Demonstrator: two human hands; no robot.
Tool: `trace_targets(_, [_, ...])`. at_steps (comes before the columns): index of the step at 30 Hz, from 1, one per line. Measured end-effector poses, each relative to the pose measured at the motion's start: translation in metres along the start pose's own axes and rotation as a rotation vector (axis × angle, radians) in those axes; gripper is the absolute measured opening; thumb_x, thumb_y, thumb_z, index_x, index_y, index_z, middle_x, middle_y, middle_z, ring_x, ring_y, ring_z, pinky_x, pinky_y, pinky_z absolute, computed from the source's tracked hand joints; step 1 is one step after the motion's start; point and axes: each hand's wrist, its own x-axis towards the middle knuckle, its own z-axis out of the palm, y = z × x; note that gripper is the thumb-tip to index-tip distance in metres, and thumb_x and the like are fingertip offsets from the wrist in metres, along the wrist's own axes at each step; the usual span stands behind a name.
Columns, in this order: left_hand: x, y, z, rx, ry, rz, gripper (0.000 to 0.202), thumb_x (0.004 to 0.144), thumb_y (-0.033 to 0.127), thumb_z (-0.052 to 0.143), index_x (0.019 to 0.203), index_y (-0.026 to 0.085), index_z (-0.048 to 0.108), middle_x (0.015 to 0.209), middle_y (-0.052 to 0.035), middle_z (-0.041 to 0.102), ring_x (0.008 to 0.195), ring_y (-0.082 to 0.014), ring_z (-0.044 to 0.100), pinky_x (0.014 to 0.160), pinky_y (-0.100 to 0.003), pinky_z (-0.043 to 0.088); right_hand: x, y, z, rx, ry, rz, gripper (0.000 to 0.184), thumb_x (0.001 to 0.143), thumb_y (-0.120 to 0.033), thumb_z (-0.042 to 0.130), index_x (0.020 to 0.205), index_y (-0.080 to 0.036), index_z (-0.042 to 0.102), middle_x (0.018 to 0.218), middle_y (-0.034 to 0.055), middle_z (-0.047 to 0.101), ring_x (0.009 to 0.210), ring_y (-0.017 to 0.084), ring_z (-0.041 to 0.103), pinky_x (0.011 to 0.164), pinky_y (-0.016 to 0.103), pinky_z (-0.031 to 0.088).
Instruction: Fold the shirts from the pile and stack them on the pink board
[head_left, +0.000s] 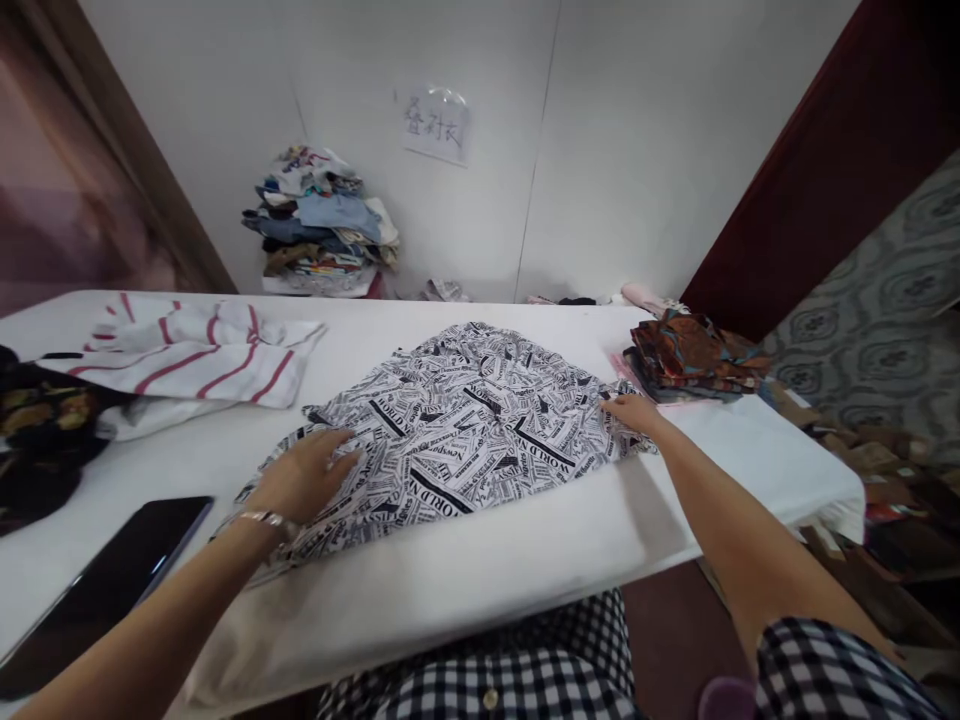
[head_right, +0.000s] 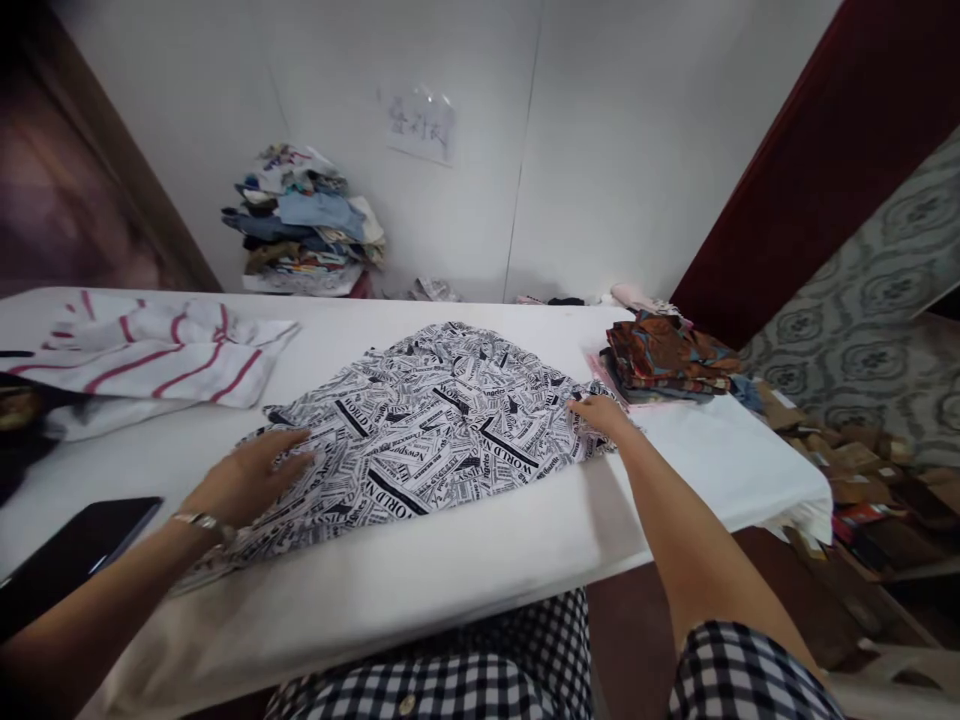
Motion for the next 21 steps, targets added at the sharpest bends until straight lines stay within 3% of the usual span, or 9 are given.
trace_targets(2, [0.017, 0.006, 0.016, 0.005, -0.012, 0.135, 0.053, 0.087, 0.045, 0.033, 0.123, 0.013, 0.055, 0.125, -0.0141, 0.059, 0.114, -0.0258, 0.054, 0.1, -0.038, 0.039, 0.003, -0.008, 0.001, -0.037, -0.03, -0.013, 0.031, 0.076, -0.044, 0.062, 0.067, -0.016, 0.07, 0.07, 0.008, 0.069, 0.066, 0.02, 0.06, 0.059, 0.026, 0.038])
trace_targets(5, [0.037, 0.011, 0.035, 0.063, -0.062, 0.219, 0.042, 0.085, 0.036, 0.036, 0.108, 0.015, 0.064, 0.107, -0.0124, 0.066, 0.102, -0.0245, 0.059, 0.094, -0.037, 0.043, 0.007, -0.018, 0.004, -0.047, 0.055, -0.013, 0.024, 0.082, -0.034, 0.056, 0.073, -0.016, 0.07, 0.073, 0.0061, 0.07, 0.068, 0.017, 0.059, 0.06, 0.025, 0.037])
trace_targets(7, [0.044, 0.011, 0.035, 0.089, -0.063, 0.229, 0.036, 0.084, 0.03, 0.035, 0.094, 0.016, 0.067, 0.095, -0.0106, 0.068, 0.092, -0.0234, 0.061, 0.087, -0.035, 0.045, 0.01, -0.021, 0.005, -0.043, 0.138, -0.016, 0.029, 0.087, -0.034, 0.047, 0.085, -0.016, 0.07, 0.084, 0.0067, 0.071, 0.077, 0.018, 0.06, 0.065, 0.024, 0.038])
trace_targets(9, [0.047, 0.009, 0.028, 0.096, 0.026, 0.221, 0.034, 0.085, 0.028, 0.034, 0.086, 0.018, 0.066, 0.09, -0.0092, 0.067, 0.088, -0.0225, 0.061, 0.083, -0.034, 0.045, 0.013, -0.022, 0.008, -0.055, 0.218, -0.021, 0.035, 0.091, -0.037, 0.04, 0.096, -0.016, 0.068, 0.092, 0.0076, 0.071, 0.085, 0.018, 0.059, 0.069, 0.024, 0.039])
trace_targets(12, [0.052, 0.004, 0.016, 0.144, 0.196, 0.159, 0.033, 0.086, 0.029, 0.033, 0.089, 0.02, 0.065, 0.093, -0.0086, 0.067, 0.088, -0.0233, 0.06, 0.079, -0.034, 0.045, 0.014, -0.024, 0.016, -0.096, 0.251, -0.022, 0.036, 0.092, -0.038, 0.039, 0.101, -0.017, 0.067, 0.094, 0.0078, 0.071, 0.086, 0.019, 0.06, 0.07, 0.024, 0.039])
trace_targets(17, [0.057, 0.0, 0.026, 0.23, 0.038, 0.112, 0.035, 0.086, 0.023, 0.034, 0.09, 0.016, 0.067, 0.093, -0.0117, 0.067, 0.089, -0.0255, 0.062, 0.079, -0.037, 0.046, 0.009, -0.027, 0.036, -0.148, 0.191, 0.003, 0.03, 0.09, -0.035, 0.045, 0.098, -0.019, 0.068, 0.094, 0.0094, 0.072, 0.084, 0.021, 0.064, 0.068, 0.027, 0.039])
trace_targets(21, [0.04, 0.001, 0.037, 0.169, 0.181, 0.189, 0.037, 0.087, 0.023, 0.034, 0.105, 0.015, 0.065, 0.106, -0.0133, 0.067, 0.098, -0.0262, 0.061, 0.089, -0.042, 0.046, 0.006, -0.026, 0.041, -0.185, 0.186, 0.011, 0.034, 0.092, -0.038, 0.041, 0.107, -0.02, 0.065, 0.098, 0.0093, 0.071, 0.088, 0.022, 0.065, 0.07, 0.027, 0.04])
